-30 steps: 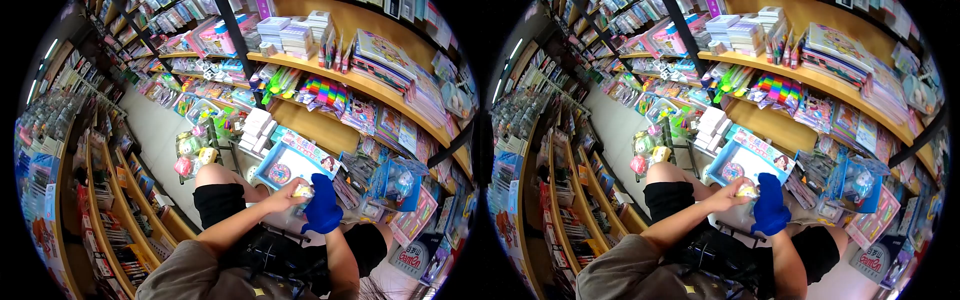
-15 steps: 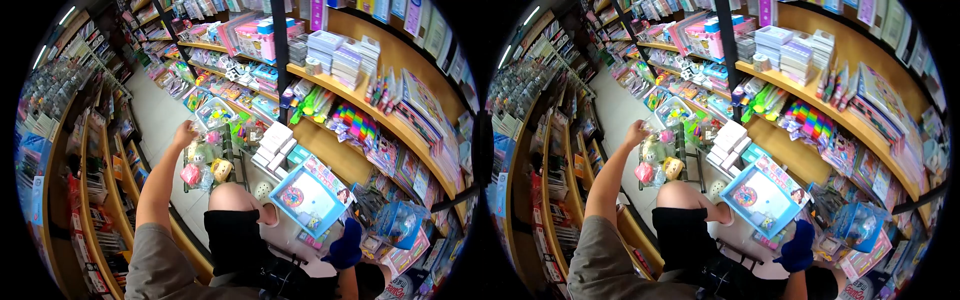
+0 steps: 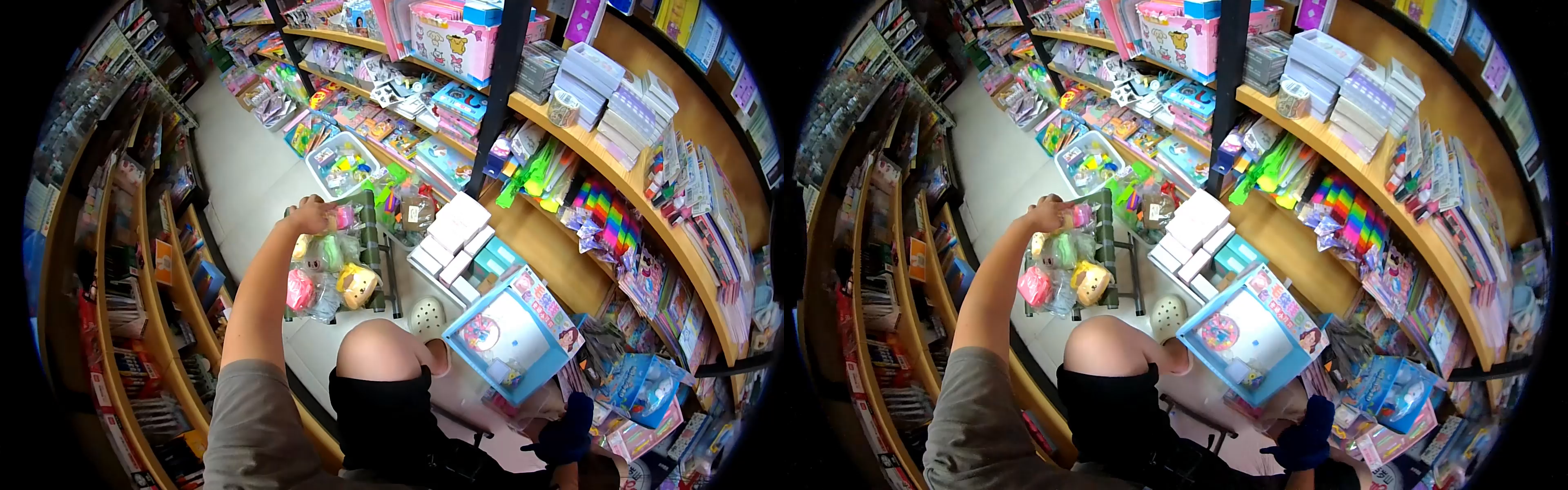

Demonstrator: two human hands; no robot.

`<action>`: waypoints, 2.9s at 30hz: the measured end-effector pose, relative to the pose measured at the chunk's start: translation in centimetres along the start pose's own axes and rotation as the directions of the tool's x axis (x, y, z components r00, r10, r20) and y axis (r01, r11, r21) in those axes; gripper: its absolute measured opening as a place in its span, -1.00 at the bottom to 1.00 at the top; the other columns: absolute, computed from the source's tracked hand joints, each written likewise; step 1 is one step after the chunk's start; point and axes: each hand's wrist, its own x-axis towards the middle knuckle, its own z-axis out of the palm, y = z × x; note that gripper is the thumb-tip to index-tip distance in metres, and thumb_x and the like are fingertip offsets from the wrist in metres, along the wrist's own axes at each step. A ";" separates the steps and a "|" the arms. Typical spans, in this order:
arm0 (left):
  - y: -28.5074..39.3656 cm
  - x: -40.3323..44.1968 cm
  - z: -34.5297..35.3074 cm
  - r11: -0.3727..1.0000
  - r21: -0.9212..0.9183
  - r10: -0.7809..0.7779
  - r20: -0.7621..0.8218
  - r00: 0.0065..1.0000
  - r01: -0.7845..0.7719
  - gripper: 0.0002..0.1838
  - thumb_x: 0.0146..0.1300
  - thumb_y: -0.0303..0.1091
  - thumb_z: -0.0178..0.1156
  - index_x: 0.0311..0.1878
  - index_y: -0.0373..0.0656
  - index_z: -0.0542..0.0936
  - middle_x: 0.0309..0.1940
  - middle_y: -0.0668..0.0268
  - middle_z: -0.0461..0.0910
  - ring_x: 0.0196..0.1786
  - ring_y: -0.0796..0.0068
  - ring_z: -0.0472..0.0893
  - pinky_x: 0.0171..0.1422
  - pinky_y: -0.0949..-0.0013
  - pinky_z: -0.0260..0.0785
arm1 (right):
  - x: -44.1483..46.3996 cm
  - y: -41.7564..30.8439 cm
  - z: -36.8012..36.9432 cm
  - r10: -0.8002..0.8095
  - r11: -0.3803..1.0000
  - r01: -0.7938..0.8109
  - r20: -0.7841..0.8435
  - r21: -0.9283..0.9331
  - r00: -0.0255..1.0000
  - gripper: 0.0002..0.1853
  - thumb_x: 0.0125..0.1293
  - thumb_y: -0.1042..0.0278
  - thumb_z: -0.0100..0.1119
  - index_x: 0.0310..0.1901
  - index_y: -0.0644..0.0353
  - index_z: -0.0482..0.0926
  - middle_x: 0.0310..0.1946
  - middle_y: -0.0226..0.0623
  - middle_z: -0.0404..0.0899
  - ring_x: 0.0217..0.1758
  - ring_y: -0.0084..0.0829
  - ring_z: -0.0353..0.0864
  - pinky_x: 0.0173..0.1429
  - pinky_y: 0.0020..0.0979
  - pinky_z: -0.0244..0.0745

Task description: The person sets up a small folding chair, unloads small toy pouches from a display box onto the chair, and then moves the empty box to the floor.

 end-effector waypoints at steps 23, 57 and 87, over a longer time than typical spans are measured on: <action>26.3 -11.0 2.0 0.550 -0.307 0.727 -0.282 0.626 -0.777 -0.66 0.10 -0.38 0.20 -0.02 -0.21 0.53 -0.08 0.05 0.56 -0.05 0.07 0.56 0.06 0.18 0.40 | -0.3 5.1 1.2 -0.079 0.994 0.080 -0.009 0.071 0.997 -0.43 -0.24 0.29 0.36 -0.05 0.16 0.54 -0.18 -0.12 0.42 -0.07 -0.09 0.40 0.00 -0.19 0.34; 44.3 -18.7 17.7 0.405 -0.389 0.708 -0.440 0.552 -0.828 -0.88 0.04 -0.47 0.18 -0.33 -0.28 0.52 -0.23 0.18 0.51 -0.18 0.24 0.51 -0.13 0.27 0.35 | -2.0 9.4 2.5 0.119 0.904 0.018 -0.292 0.426 0.949 -0.40 -0.51 0.30 0.43 -0.20 0.11 0.57 -0.35 -0.25 0.39 -0.18 -0.16 0.33 -0.08 -0.24 0.29; 44.6 -34.3 10.0 -0.350 -0.878 0.655 0.022 0.756 0.328 -0.88 0.37 -0.33 -0.01 -0.34 -0.01 0.39 -0.34 0.47 0.46 -0.34 0.64 0.44 -0.35 0.57 0.29 | 1.1 6.2 4.6 0.307 0.900 -0.121 -0.412 0.419 0.858 -0.78 0.16 0.39 0.02 -0.15 0.15 0.52 -0.26 -0.11 0.54 -0.15 -0.12 0.49 -0.07 -0.29 0.38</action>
